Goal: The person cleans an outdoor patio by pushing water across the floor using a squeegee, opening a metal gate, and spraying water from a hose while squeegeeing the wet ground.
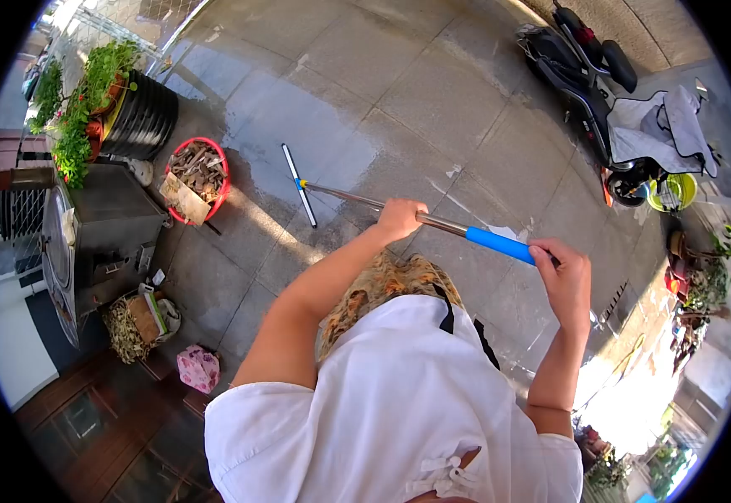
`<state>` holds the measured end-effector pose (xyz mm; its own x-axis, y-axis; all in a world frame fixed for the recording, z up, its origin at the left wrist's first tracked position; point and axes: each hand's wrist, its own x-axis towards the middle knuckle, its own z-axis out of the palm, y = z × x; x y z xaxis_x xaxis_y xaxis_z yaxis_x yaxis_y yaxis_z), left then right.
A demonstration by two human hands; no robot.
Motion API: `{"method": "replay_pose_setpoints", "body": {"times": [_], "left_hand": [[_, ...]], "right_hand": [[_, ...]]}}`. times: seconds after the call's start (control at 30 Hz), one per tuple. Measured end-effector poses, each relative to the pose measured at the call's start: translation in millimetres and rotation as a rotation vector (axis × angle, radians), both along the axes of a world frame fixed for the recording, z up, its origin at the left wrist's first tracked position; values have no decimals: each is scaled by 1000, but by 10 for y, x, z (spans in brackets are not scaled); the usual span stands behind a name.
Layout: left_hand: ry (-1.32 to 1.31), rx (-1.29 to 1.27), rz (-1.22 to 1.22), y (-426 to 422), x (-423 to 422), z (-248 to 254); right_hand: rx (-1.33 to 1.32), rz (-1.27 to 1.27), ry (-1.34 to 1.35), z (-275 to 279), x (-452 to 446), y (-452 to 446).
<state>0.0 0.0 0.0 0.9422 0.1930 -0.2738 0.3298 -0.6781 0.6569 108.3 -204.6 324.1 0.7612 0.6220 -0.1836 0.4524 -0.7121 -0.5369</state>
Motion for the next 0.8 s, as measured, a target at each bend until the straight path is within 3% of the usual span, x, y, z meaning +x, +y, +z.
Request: {"method": "replay_pose_setpoints", "body": {"times": [0.07, 0.1, 0.27, 0.4, 0.5, 0.57, 0.63, 0.7, 0.77, 0.8], "left_hand": [[-138, -168, -56, -506, 339, 330], [-153, -163, -96, -185, 656, 411], [-369, -467, -463, -1214, 1527, 684], [-519, -527, -564, -1971, 1580, 844], [-714, -738, -665, -2495, 1407, 1388], [-638, -896, -781, -2657, 1300, 1782], [-558, -960, -877, -2796, 1307, 1799], [-487, -933, -952, -2842, 1424, 1494], [-434, -964, -913, -2768, 1658, 1142], [-187, -1046, -829, -2666, 1752, 1024]], "right_hand": [[-54, -174, -86, 461, -122, -274], [17, -259, -83, 400, 83, -156], [-93, -493, -273, 953, -286, -570], [-362, -535, -554, 984, -647, -645], [-495, -639, -612, 889, -813, -789], [-565, -660, -572, 755, -879, -827], [-617, -654, -460, 599, -848, -833], [-334, -659, -317, 489, -708, -970], [211, -780, -86, 64, -526, -1363], [208, -941, -86, -118, -369, -1503]]}}
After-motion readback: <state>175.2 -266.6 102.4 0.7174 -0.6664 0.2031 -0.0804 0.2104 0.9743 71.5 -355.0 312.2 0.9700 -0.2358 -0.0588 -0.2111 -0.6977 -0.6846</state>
